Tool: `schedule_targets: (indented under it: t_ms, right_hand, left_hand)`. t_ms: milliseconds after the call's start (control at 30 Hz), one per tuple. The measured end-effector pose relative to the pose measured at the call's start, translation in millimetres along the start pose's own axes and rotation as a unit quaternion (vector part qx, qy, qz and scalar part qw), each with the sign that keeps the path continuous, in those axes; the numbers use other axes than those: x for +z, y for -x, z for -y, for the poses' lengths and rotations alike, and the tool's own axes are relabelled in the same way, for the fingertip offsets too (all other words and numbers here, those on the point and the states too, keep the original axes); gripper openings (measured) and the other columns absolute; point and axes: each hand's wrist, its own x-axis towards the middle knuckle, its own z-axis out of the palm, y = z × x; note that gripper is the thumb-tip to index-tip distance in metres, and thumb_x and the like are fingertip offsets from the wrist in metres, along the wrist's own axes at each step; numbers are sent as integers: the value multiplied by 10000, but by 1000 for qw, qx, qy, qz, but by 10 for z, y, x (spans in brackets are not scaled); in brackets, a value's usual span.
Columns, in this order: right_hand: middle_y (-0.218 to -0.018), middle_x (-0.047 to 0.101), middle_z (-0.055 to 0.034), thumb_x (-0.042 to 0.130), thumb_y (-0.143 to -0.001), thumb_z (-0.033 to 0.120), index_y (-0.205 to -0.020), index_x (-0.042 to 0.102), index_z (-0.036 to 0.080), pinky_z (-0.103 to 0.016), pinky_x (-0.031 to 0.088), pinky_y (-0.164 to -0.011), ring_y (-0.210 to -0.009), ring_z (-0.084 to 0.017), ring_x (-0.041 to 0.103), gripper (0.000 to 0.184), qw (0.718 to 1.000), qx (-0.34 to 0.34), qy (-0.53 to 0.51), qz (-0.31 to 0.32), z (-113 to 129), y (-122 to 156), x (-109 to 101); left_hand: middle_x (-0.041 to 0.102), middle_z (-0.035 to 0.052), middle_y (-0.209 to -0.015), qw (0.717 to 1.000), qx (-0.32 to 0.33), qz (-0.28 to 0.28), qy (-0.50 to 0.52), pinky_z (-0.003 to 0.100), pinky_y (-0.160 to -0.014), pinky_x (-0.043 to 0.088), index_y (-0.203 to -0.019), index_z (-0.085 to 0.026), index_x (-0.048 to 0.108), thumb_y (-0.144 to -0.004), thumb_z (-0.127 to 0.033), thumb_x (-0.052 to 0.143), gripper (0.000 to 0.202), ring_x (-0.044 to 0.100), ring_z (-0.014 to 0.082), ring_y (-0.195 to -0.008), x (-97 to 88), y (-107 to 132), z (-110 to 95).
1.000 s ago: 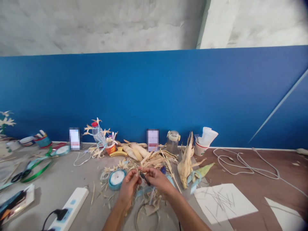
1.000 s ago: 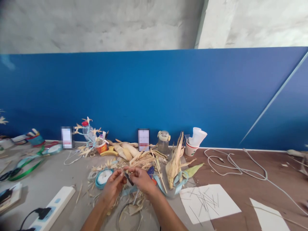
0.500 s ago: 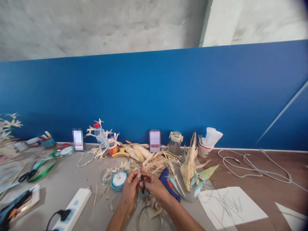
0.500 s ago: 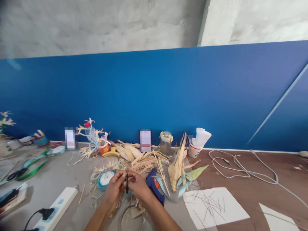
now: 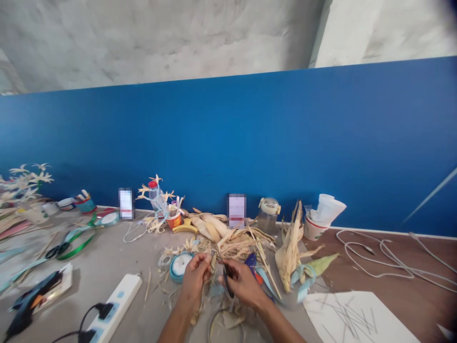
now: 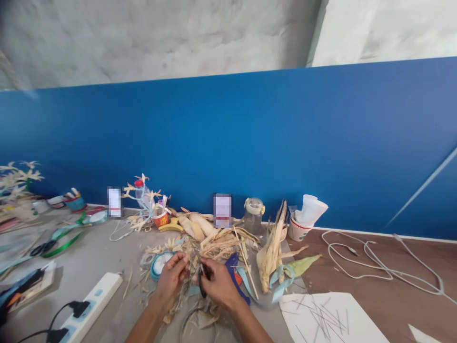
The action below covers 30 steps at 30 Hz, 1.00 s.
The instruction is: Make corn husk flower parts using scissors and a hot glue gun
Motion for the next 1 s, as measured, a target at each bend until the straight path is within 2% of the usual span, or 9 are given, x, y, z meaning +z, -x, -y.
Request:
schedule_targets:
  t_ms: [100, 200, 433, 1000]
  right_hand:
    - [-731, 629, 16, 571, -702, 241, -893, 676, 170, -221, 403, -650, -681, -148, 528, 229, 995, -7, 96, 7, 29, 39, 13]
    - [-734, 642, 15, 559, -713, 230, -895, 680, 168, -207, 392, -636, -670, -142, 523, 227, 991, -17, 132, 9, 60, 51, 21]
    - [-807, 680, 0, 553, -717, 192, -954, 690, 181, -218, 411, -669, -704, -156, 548, 274, 992, -50, 119, -6, 47, 48, 64]
    - [-772, 689, 3, 552, -721, 164, -936, 703, 186, -232, 444, -719, -739, -169, 582, 264, 994, -79, 74, -13, 62, 68, 92]
  left_hand:
    - [456, -81, -452, 1000, -6, -1, -1, 164, -398, 211, -659, -158, 569, -553, -453, 791, 385, 322, 29, -380, 8, 8, -25]
    - [471, -78, -457, 1000, -7, 2, 1, 161, -403, 227, -662, -152, 574, -555, -432, 793, 372, 329, 27, -382, 10, 17, -31]
    - [481, -76, -458, 1000, -18, 14, 10, 162, -404, 235, -668, -153, 570, -584, -417, 782, 349, 329, 26, -379, 14, 28, -7]
    - [460, -89, -452, 999, -26, 17, 25, 170, -409, 254, -676, -157, 573, -573, -414, 786, 349, 312, 25, -380, 22, 44, -26]
